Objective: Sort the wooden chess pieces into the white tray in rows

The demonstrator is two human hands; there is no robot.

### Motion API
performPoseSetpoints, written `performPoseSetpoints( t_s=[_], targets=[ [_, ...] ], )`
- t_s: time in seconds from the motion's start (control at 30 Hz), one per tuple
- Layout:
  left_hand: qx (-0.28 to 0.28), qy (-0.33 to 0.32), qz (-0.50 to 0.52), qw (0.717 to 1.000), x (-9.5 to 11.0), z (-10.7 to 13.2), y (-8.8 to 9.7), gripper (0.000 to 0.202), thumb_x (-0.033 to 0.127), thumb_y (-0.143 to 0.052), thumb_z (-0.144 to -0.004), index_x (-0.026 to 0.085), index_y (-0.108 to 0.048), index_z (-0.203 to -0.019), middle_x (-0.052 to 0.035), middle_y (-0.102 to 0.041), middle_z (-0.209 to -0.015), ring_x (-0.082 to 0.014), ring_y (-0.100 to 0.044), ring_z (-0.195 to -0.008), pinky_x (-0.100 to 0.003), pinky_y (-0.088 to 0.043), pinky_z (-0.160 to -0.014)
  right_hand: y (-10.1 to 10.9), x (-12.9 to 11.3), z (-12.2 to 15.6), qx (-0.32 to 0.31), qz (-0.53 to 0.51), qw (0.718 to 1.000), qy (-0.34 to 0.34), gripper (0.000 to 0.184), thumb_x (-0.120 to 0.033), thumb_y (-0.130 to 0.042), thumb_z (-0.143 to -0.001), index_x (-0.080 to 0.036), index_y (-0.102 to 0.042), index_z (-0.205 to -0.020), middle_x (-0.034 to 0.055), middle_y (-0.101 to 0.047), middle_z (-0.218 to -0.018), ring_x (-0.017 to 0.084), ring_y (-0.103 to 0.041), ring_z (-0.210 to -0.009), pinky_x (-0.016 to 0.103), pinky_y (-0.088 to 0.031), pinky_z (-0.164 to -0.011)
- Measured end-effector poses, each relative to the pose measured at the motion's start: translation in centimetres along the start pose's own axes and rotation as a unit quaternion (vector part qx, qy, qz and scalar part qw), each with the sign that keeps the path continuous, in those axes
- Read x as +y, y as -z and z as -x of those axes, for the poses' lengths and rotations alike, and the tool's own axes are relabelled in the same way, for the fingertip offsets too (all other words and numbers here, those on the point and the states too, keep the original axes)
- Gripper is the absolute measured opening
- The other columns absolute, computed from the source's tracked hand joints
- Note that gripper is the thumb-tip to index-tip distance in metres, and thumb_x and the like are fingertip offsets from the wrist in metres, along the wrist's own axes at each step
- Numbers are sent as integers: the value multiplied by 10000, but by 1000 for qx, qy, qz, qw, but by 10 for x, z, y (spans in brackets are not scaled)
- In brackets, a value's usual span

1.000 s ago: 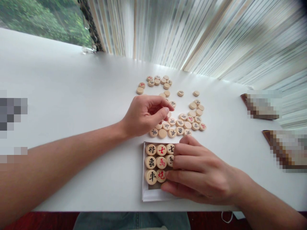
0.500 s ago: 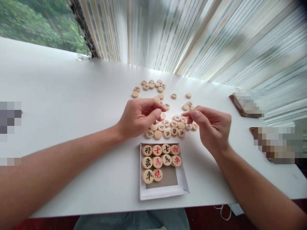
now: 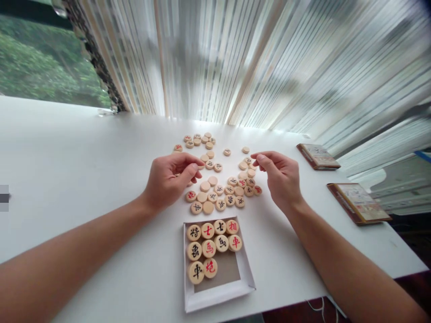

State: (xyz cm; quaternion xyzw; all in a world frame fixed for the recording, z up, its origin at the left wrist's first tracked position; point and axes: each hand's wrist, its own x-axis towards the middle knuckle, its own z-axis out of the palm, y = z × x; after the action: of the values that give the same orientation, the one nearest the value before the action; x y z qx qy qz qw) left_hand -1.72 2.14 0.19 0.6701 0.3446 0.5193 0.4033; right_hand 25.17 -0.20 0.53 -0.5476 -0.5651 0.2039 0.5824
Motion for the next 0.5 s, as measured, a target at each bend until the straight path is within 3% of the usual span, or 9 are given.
performPoseSetpoints(
  t_s=[0.1,0.27,0.33,0.5],
  targets=[
    [2,5,-4,1000,0,0,1,135,209,-692,-893,138,-806,-899,-27,-763,-683,-133,-729,-591,-204,-605,-541,3,5,-5,-36,27,999,-23,178,-322,-720,-873,-183,-832,-874,43,-747,-738,193,-658,-719,316,-501,-650],
    [-5,17,-13,1000,1,1,0,137,223,-697,-886,141,-806,-893,-31,-761,-690,-137,-724,-592,-206,-591,-529,10,9,-9,-187,113,975,-33,193,-305,-721,-816,-160,-840,-861,54,-762,-744,169,-605,-655,301,-446,-605],
    [-3,17,-13,1000,2,1,0,132,219,-700,-881,144,-807,-895,-29,-757,-686,-136,-718,-587,-209,-589,-532,12,10,-11,-197,130,972,-21,210,-301,-713,-803,-153,-846,-870,62,-780,-775,158,-590,-642,297,-436,-600],
    [6,18,-11,1000,3,1,0,110,205,-708,-877,157,-806,-892,-31,-764,-693,-140,-718,-589,-219,-595,-551,14,13,-15,-150,106,982,-34,214,-301,-711,-809,-140,-843,-861,64,-771,-769,164,-616,-663,283,-438,-584]
  ],
)
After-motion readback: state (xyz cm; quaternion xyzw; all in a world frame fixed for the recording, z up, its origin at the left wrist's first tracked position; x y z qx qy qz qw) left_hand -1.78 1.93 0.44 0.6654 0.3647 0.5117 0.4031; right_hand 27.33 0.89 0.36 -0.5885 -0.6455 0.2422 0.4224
